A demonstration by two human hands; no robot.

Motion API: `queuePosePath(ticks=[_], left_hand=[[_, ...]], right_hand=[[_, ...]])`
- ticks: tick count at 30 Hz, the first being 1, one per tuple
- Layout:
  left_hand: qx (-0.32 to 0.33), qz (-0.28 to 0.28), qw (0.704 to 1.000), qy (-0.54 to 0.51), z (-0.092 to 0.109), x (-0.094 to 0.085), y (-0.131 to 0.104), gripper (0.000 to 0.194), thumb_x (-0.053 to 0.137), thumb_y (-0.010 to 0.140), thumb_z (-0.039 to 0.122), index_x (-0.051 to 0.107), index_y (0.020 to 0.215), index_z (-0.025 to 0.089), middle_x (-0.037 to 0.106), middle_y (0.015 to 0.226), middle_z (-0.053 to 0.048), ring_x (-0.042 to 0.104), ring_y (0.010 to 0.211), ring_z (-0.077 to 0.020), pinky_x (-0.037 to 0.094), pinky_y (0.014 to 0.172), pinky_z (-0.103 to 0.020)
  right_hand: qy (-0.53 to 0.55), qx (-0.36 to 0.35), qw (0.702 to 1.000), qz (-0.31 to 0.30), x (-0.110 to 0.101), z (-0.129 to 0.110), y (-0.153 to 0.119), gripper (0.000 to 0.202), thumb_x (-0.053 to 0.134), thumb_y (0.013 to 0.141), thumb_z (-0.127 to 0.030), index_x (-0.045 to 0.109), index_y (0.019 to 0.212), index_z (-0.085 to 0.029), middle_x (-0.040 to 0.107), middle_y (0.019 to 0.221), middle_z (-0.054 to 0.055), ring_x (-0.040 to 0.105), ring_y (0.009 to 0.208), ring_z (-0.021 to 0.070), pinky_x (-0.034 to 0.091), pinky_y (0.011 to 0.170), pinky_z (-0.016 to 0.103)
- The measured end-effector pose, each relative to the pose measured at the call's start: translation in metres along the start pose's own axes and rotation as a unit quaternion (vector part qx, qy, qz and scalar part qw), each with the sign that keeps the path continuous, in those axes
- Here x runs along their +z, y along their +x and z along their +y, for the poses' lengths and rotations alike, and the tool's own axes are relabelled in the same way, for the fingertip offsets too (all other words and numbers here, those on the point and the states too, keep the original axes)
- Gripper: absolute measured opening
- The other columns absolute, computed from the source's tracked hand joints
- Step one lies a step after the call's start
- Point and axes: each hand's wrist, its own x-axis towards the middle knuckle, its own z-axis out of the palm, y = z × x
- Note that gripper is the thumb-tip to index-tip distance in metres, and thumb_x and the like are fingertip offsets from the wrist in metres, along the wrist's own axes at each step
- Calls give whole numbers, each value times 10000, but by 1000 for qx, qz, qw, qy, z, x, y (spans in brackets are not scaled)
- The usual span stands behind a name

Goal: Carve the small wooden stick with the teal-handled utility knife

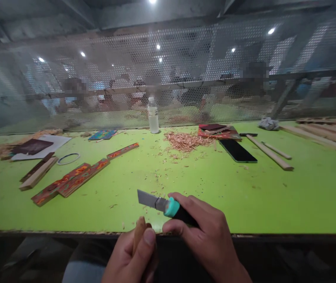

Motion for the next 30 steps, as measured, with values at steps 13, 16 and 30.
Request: queuePosePath(ticks=[13,16,30], left_hand=[[9,98,991,-90,-14,-3,2,598,838,658,720,726,874,174,659,696,-9,591,684,-157,483,667,-258],[34,119,991,-59,-16,-3,5,588,811,683,734,754,854,174,711,778,-29,627,806,-193,498,790,-282],[20,67,997,46,-2,1,3,701,519,760,916,422,637,233,338,509,81,282,492,-104,223,496,-259]], right_hand=[[-61,-106,983,-137,-9,-9,10,530,527,964,-682,731,1110,-215,689,690,-10,658,590,147,471,553,256],[-77,-109,983,-127,-7,-8,9,510,570,953,-659,728,1115,-201,669,680,-13,644,591,152,456,550,258],[-32,-2,999,-34,1,-1,3,396,616,972,-579,695,1204,-268,797,1026,22,758,912,175,537,813,226]])
